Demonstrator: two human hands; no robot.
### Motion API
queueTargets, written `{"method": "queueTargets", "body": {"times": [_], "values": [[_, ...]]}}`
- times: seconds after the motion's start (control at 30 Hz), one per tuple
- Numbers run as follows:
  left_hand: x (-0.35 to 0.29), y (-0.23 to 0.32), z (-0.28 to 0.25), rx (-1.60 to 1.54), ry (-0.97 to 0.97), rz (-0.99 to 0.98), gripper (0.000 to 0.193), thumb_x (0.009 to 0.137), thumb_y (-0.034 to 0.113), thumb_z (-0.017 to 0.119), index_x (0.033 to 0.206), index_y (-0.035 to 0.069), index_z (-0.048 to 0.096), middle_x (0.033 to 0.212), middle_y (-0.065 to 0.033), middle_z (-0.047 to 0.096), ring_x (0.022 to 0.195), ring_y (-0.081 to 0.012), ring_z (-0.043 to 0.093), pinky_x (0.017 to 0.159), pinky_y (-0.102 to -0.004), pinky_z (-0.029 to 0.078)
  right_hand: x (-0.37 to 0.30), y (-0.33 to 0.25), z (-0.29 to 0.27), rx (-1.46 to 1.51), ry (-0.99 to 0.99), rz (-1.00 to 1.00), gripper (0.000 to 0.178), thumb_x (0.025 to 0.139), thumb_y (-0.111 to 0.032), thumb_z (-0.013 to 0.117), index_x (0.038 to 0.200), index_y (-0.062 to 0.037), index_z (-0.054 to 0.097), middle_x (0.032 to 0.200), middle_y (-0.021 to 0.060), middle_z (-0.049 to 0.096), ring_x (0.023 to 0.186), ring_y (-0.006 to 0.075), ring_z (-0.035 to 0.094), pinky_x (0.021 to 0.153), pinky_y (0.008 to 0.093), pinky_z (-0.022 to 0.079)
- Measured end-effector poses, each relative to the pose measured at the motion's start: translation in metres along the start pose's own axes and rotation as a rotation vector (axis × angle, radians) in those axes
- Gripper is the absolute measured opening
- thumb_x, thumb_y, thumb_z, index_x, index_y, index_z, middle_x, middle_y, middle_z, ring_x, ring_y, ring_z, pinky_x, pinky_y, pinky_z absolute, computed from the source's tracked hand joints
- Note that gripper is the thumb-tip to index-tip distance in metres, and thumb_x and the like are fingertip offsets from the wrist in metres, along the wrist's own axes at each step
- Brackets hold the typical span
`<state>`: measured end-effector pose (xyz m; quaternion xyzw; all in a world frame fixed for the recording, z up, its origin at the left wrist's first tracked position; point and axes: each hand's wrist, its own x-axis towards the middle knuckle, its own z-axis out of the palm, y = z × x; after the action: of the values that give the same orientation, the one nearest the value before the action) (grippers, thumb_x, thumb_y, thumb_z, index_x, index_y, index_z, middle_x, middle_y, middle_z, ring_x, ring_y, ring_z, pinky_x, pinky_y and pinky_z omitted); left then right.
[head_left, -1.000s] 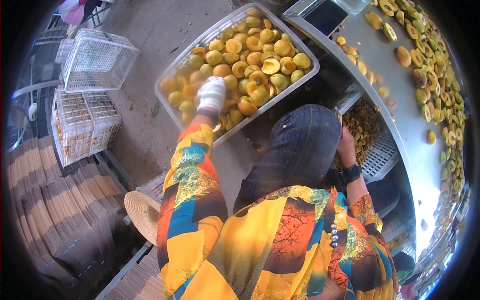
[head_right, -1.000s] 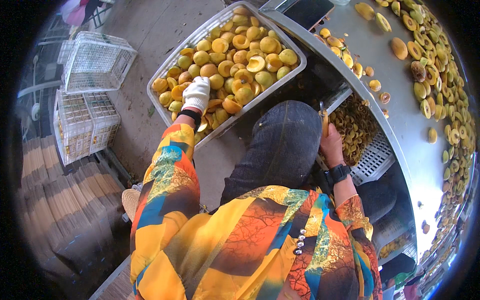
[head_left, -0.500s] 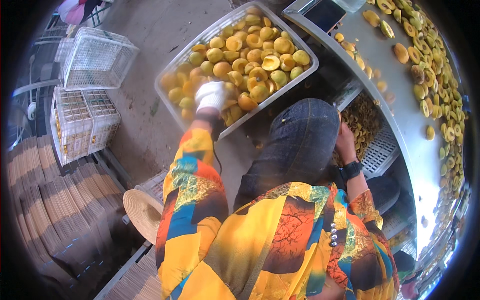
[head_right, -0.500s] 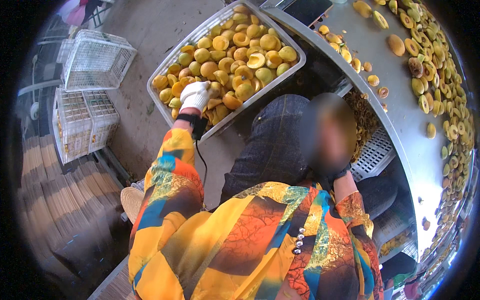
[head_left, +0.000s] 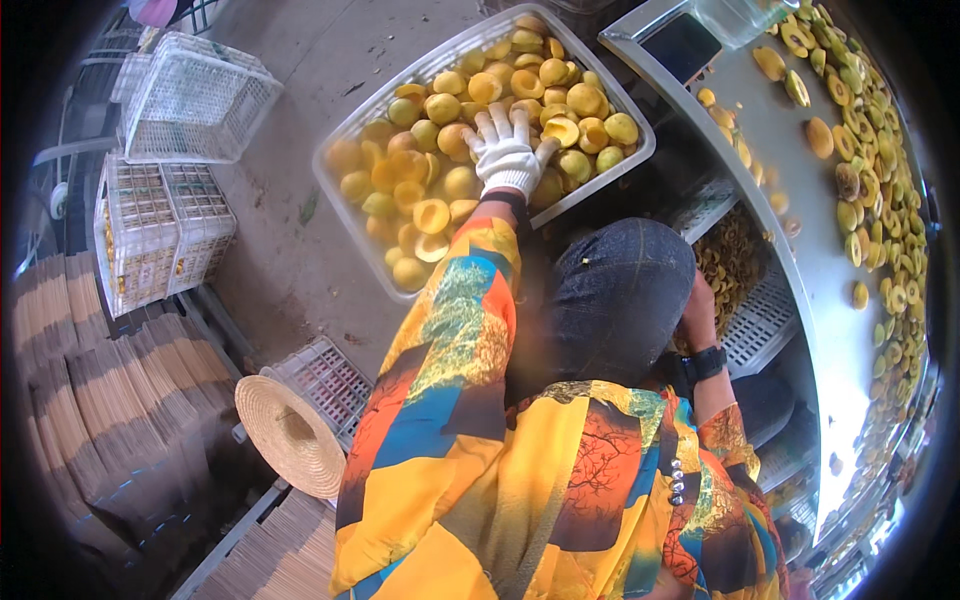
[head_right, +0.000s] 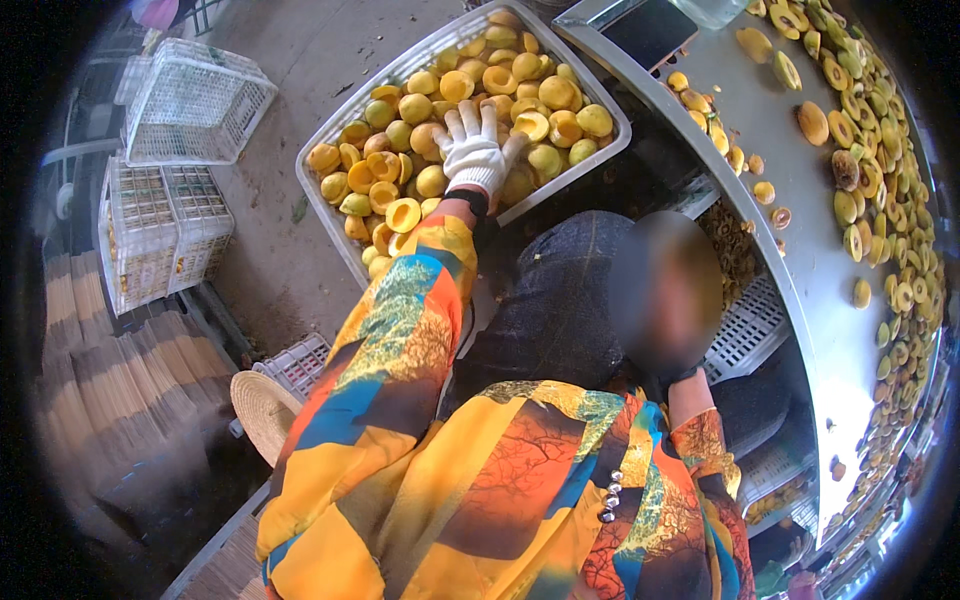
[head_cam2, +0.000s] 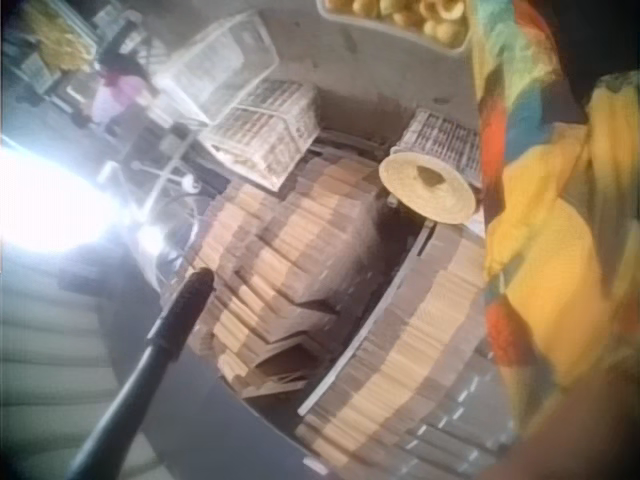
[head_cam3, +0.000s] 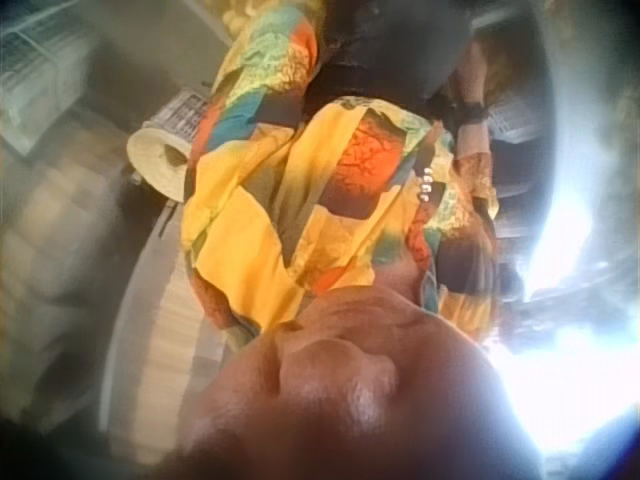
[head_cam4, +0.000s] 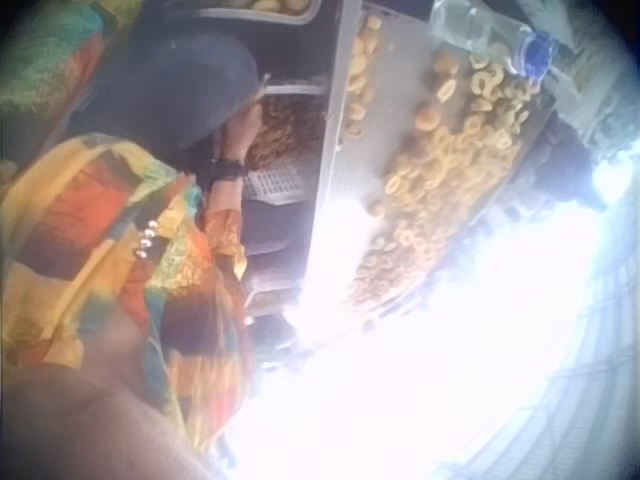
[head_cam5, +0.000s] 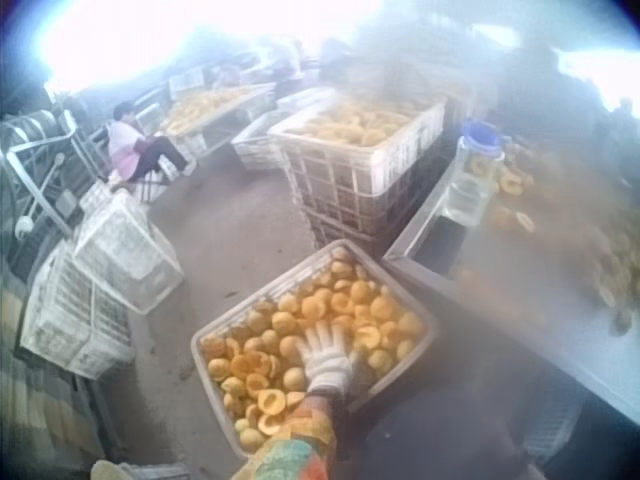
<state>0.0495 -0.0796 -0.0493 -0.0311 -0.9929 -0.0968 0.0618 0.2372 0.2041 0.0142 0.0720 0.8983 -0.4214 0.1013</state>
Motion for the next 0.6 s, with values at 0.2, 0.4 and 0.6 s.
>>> {"method": "queueTargets", "body": {"times": [0.2, 0.4, 0.6], "values": [[-0.055, -0.004, -0.006, 0.02, -0.021, 0.045, 0.08, 0.076, 0.062, 0.053, 0.132, 0.006, 0.039, 0.14, -0.0182, 0.03, 0.129, -0.0442, 0.021, 0.104, -0.0636, 0.008, -0.003, 0.011, -0.004, 0.019, 0.021, -0.017, 0.031, 0.083, -0.013, 0.059, 0.111, -0.0004, 0.055, 0.102, 0.0157, 0.063, 0.092, 0.0244, 0.061, 0.078, 0.0326, 0.047], [-0.022, -0.004, -0.008, -0.045, -0.009, 0.114, 0.067, 0.08, 0.051, 0.055, 0.129, 0.007, 0.042, 0.134, -0.0169, 0.036, 0.125, -0.0385, 0.027, 0.102, -0.061, 0.016, 0.008, 0.009, 0.005, 0.067, -0.004, -0.049, 0.025, 0.084, -0.01, 0.058, 0.107, 0.0001, 0.056, 0.1, 0.0152, 0.064, 0.089, 0.0219, 0.062, 0.076, 0.0317, 0.047], [-0.058, -0.087, -0.073, -0.002, 0.17, -0.085, 0.03, 0.077, 0.017, 0.058, 0.107, 0.016, 0.061, 0.103, -0.0126, 0.06, 0.093, -0.0312, 0.058, 0.081, -0.041, 0.047, 0.003, 0.023, 0.002, 0.009, -0.031, -0.061, 0.024, 0.084, -0.012, 0.058, 0.106, -0.0003, 0.056, 0.098, 0.0146, 0.064, 0.088, 0.0243, 0.062, 0.075, 0.032, 0.047]]}}
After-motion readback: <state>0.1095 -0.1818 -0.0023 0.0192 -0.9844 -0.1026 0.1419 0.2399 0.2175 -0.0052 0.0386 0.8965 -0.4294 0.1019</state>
